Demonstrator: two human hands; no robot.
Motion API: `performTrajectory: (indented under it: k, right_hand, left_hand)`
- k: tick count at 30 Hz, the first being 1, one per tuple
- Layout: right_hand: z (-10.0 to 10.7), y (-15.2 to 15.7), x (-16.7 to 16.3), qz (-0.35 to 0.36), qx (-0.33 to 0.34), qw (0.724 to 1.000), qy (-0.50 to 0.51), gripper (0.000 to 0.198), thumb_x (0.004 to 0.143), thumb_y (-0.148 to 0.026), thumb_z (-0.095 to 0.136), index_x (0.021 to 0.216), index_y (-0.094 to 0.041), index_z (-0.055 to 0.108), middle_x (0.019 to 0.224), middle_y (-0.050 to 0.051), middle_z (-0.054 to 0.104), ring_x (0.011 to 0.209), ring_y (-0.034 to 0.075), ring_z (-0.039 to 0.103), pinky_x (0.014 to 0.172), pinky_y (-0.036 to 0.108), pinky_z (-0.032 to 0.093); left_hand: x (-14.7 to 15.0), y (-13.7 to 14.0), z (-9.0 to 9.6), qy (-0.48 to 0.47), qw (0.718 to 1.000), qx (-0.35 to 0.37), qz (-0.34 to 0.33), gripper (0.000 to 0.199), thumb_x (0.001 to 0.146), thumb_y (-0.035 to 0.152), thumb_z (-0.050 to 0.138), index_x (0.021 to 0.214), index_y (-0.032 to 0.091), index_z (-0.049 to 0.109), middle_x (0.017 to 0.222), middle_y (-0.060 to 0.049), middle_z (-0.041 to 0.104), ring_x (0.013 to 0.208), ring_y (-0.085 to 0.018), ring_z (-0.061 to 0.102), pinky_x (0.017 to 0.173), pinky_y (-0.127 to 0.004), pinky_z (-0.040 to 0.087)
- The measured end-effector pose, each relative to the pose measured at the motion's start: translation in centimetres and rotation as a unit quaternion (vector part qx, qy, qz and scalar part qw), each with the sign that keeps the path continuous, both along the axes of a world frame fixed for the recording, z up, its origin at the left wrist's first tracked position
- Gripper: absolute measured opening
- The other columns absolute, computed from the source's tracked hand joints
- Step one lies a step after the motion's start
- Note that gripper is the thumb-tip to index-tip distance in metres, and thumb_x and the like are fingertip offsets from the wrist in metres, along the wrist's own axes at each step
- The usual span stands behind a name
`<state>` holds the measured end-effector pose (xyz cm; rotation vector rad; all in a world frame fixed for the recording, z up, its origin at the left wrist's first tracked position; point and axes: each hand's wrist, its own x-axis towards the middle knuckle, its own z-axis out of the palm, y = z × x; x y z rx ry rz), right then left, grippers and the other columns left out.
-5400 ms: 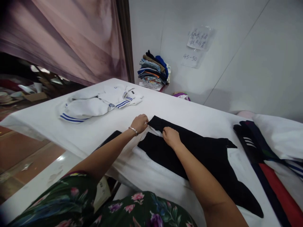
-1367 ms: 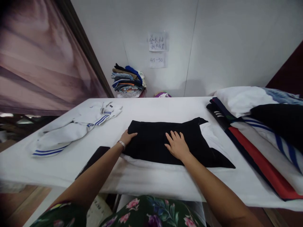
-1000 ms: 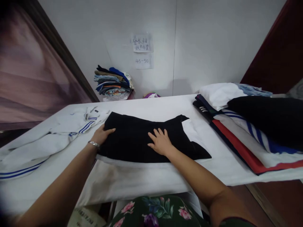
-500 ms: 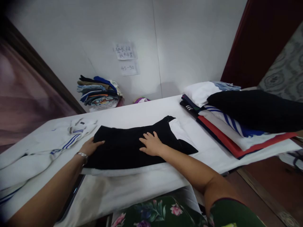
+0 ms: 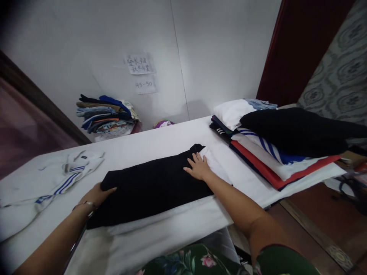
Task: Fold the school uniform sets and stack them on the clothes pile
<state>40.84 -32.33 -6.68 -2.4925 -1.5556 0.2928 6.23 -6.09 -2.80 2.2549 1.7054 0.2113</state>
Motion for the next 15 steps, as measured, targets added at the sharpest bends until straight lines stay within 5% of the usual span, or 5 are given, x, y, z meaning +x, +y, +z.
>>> performTrajectory:
  k: [2, 4, 9, 15]
  right_hand:
    - [-0.1, 0.1, -0.1, 0.000, -0.002, 1.000, 0.000, 0.077, 0.088, -0.070, 0.016, 0.147, -0.022, 0.029, 0.158, 0.012, 0.011, 0.145, 0.031, -0.001, 0.113, 0.052, 0.002]
    - [0.0, 0.2, -0.2, -0.002, -0.006, 1.000, 0.000, 0.078, 0.088, -0.070, 0.017, 0.147, -0.022, 0.029, 0.158, 0.012, 0.011, 0.145, 0.031, -0.001, 0.113, 0.053, 0.001]
    - [0.9, 0.1, 0.3, 0.008, -0.024, 1.000, 0.017, 0.076, 0.087, -0.070, 0.021, 0.147, -0.023, 0.030, 0.158, 0.011, 0.011, 0.145, 0.032, -0.001, 0.113, 0.054, 0.004]
    - [2.1, 0.1, 3.8, -0.023, 0.035, 0.999, -0.010, 0.074, 0.089, -0.066, 0.025, 0.149, -0.024, 0.021, 0.158, 0.010, 0.012, 0.145, 0.029, 0.004, 0.113, 0.053, 0.009]
  left_hand:
    - [2.7, -1.8, 1.3, 0.041, 0.985, 0.158, -0.052, 0.065, 0.073, 0.047, 0.060, 0.125, 0.009, 0.052, 0.129, -0.023, 0.056, 0.121, -0.039, 0.050, 0.097, -0.054, 0.041]
    - [6.9, -5.0, 2.1, 0.012, 0.959, 0.240, -0.152, 0.060, 0.081, 0.044, 0.052, 0.130, 0.009, 0.048, 0.138, -0.021, 0.049, 0.131, -0.032, 0.042, 0.106, -0.047, 0.035]
    - [16.5, -14.0, 0.1, 0.024, 0.895, 0.211, -0.392, 0.063, 0.088, 0.053, 0.044, 0.136, 0.012, 0.046, 0.149, -0.015, 0.036, 0.139, -0.028, 0.029, 0.113, -0.046, 0.024]
    - [17.4, -15.9, -4.0, 0.082, 0.893, 0.152, -0.416, 0.070, 0.091, 0.055, 0.036, 0.141, 0.006, 0.038, 0.147, -0.018, 0.038, 0.138, -0.029, 0.032, 0.112, -0.046, 0.025]
